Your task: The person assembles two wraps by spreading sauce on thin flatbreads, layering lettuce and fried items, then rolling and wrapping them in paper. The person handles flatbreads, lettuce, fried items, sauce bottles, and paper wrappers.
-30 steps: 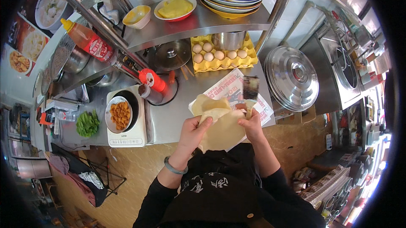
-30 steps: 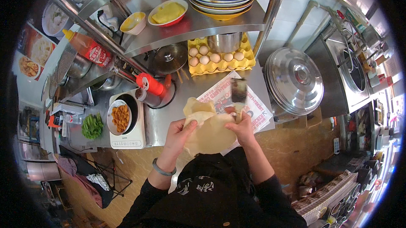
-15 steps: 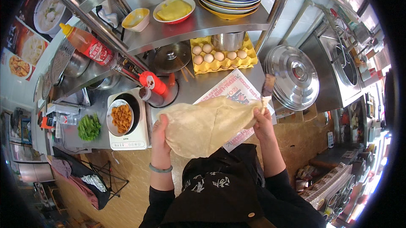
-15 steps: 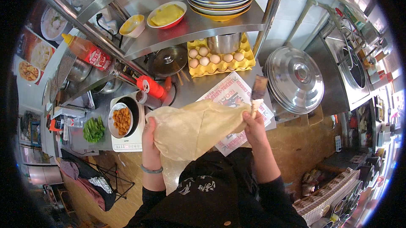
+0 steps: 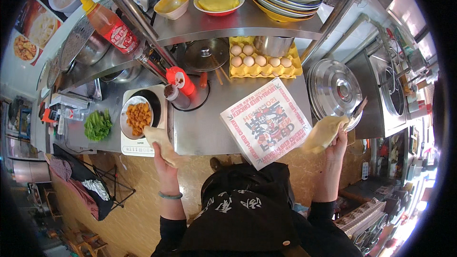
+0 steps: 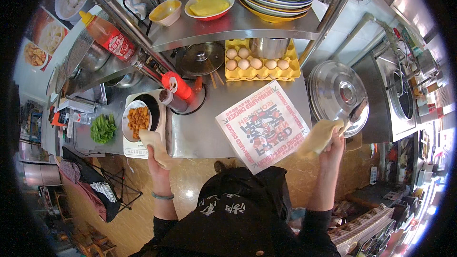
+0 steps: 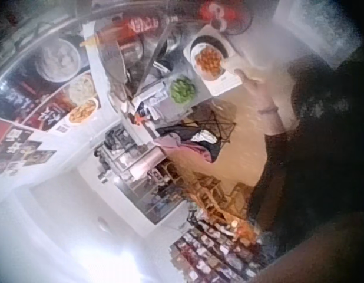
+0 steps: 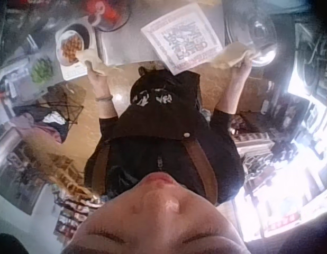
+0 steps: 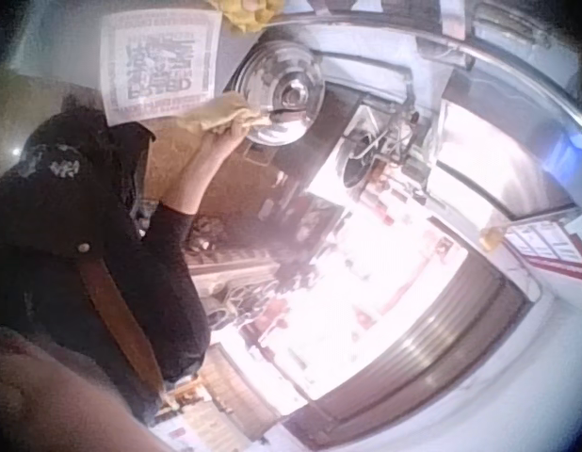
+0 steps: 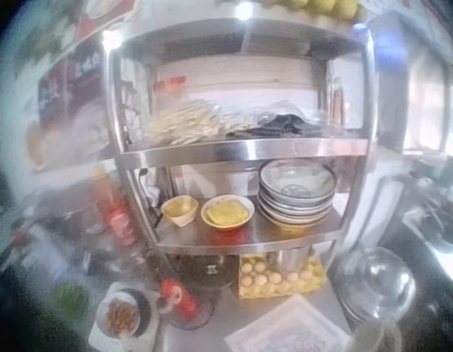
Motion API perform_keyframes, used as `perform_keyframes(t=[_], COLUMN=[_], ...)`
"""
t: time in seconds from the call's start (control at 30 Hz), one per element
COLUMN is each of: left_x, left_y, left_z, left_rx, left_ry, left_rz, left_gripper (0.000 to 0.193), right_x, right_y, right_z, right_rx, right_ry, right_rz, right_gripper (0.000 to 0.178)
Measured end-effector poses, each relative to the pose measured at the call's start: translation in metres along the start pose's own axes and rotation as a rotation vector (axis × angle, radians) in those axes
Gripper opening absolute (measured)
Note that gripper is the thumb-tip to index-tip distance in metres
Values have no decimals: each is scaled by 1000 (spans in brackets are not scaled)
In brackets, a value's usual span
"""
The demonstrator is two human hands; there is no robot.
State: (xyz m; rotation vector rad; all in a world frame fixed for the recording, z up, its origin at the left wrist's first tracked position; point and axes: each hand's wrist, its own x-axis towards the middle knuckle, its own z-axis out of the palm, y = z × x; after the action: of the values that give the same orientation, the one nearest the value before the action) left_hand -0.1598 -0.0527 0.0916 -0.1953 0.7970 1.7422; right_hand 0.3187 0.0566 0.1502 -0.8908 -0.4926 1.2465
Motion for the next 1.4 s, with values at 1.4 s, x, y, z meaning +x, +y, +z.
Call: perform_keyframes(t=[1.4], left_x=[56], left_y=[-230], left_z=[182], left_rx=[1377], left_ry=[-1434], left_rz=[-294], left_gripper=[47], right_x=[37], right_y=[-14], right_z=[36], right_rx=[-758], right_ry=[-517], right_rz=[436], right_gripper=[16])
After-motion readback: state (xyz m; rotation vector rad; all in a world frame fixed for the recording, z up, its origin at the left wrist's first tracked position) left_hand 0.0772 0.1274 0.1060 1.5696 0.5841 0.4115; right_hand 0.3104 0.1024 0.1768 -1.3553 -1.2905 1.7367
